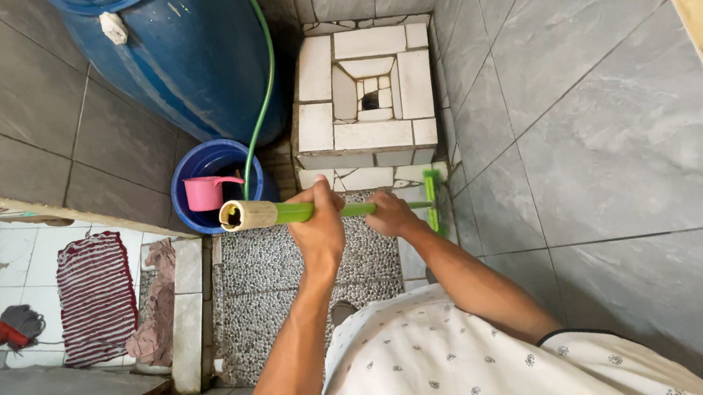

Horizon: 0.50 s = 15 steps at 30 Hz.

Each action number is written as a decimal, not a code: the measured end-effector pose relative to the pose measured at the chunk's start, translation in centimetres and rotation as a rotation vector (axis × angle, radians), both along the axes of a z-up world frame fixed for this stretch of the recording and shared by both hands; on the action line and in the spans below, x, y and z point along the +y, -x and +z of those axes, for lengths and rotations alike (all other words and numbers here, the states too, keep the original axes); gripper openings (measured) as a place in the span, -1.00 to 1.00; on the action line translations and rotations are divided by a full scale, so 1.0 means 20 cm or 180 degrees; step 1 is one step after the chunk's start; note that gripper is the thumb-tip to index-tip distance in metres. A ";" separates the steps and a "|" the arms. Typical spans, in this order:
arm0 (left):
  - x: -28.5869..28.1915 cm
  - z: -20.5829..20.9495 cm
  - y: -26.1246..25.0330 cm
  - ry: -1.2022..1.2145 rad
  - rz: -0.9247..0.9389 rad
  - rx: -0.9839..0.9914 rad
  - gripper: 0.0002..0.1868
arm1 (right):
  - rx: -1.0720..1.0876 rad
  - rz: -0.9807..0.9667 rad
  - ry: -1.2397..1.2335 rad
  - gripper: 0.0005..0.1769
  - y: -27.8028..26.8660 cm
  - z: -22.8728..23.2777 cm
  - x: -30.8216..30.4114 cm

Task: The person cleans the floor by hand using a squeegee and a long pole, moving water toward a drain.

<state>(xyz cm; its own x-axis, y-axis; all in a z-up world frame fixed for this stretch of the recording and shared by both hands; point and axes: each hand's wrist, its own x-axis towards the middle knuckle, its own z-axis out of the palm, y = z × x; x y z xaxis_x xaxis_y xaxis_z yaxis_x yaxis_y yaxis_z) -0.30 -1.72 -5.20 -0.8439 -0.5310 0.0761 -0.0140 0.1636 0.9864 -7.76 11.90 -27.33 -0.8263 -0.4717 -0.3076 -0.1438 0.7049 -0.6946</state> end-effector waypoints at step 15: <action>0.03 0.02 0.02 0.0466 -0.0409 -0.0069 -0.60 | -0.0080 0.0133 0.0262 -0.73 0.02 0.10 -0.03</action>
<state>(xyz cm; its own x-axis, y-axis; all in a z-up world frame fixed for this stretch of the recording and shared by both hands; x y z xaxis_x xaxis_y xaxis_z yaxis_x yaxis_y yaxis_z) -0.61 -1.18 -4.73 -0.9063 -0.4035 0.1256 -0.0048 0.3070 0.9517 -8.08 11.35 -25.32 -0.7979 -0.5302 -0.2868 -0.1537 0.6390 -0.7537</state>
